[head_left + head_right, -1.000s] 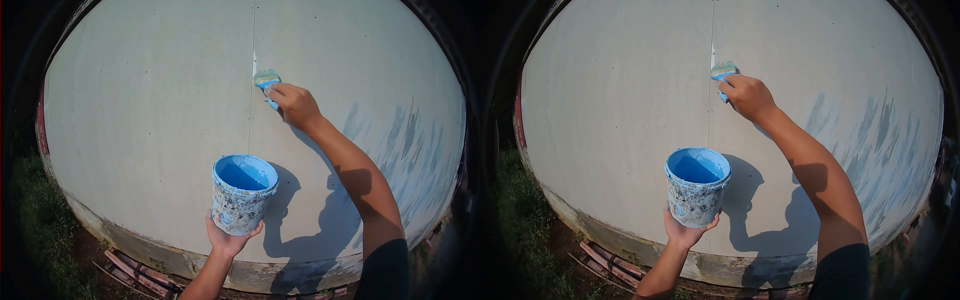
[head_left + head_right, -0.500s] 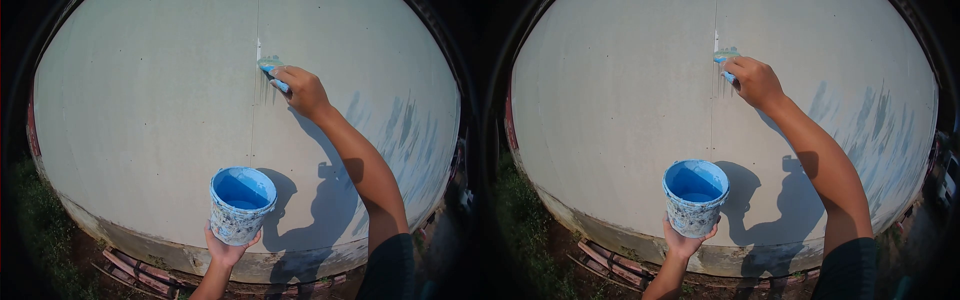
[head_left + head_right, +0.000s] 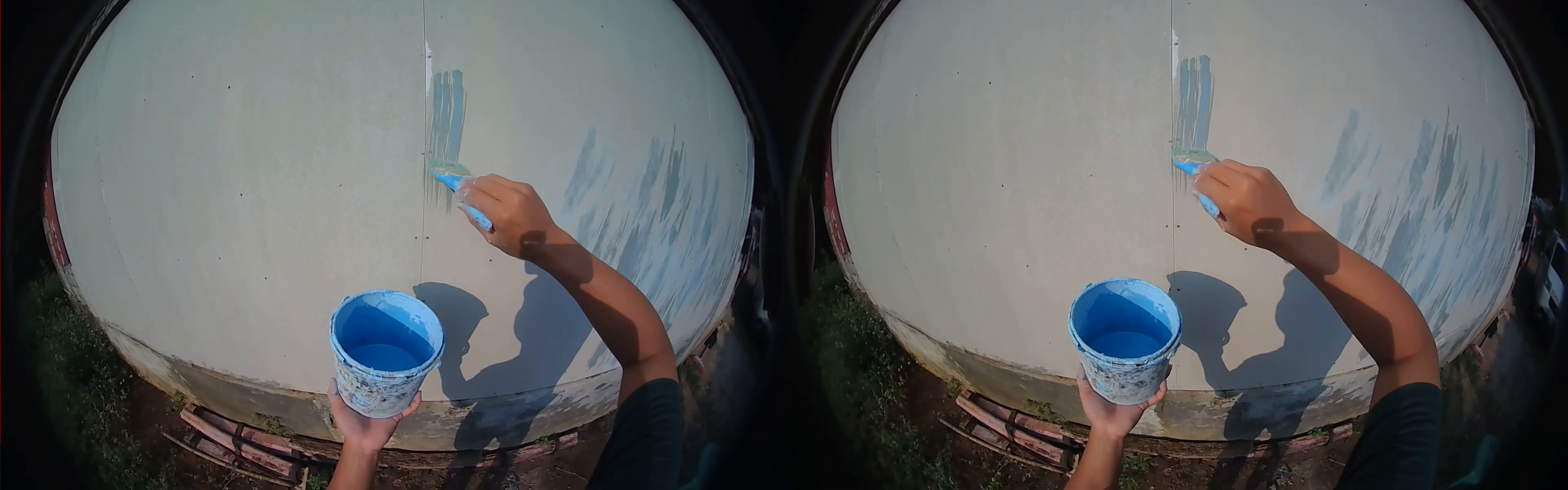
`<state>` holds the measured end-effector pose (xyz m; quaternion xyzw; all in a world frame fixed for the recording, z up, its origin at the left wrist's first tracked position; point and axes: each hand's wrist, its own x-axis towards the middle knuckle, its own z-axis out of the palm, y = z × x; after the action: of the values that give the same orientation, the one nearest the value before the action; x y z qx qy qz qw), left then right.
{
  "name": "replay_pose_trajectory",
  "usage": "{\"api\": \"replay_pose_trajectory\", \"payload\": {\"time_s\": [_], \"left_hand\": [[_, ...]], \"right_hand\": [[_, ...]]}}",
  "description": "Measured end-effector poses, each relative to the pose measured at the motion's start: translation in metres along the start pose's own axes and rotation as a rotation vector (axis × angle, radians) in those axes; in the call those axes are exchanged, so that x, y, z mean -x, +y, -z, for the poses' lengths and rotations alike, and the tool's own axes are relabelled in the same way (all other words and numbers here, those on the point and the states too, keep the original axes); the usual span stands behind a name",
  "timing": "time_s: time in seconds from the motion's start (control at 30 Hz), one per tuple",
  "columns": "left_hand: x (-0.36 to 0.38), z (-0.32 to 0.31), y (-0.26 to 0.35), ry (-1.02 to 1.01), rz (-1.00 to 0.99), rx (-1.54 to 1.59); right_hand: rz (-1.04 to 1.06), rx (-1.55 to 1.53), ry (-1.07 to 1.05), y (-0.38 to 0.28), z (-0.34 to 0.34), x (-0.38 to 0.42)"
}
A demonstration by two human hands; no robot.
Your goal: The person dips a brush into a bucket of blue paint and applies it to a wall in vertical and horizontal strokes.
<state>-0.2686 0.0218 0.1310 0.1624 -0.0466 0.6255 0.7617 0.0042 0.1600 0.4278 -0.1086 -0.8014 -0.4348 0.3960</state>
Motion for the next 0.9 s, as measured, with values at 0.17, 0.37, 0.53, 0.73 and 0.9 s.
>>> {"api": "replay_pose_trajectory", "payload": {"time_s": [0.17,0.37,0.53,0.73,0.9], "left_hand": [[0.002,0.002,0.001,0.013,-0.039,-0.022],[0.001,0.008,0.001,-0.020,-0.065,-0.032],[0.003,0.006,0.005,0.060,-0.095,-0.160],[-0.001,0.007,0.000,0.004,-0.090,0.010],[0.004,0.011,0.000,0.023,-0.106,0.009]], "right_hand": [[-0.033,0.210,0.133,0.025,-0.018,-0.025],[0.235,0.082,-0.144,-0.057,-0.080,0.070],[0.084,-0.303,-0.291,-0.051,-0.072,0.089],[-0.012,0.025,0.029,0.012,-0.038,0.036],[-0.011,0.157,0.034,-0.022,-0.096,0.082]]}}
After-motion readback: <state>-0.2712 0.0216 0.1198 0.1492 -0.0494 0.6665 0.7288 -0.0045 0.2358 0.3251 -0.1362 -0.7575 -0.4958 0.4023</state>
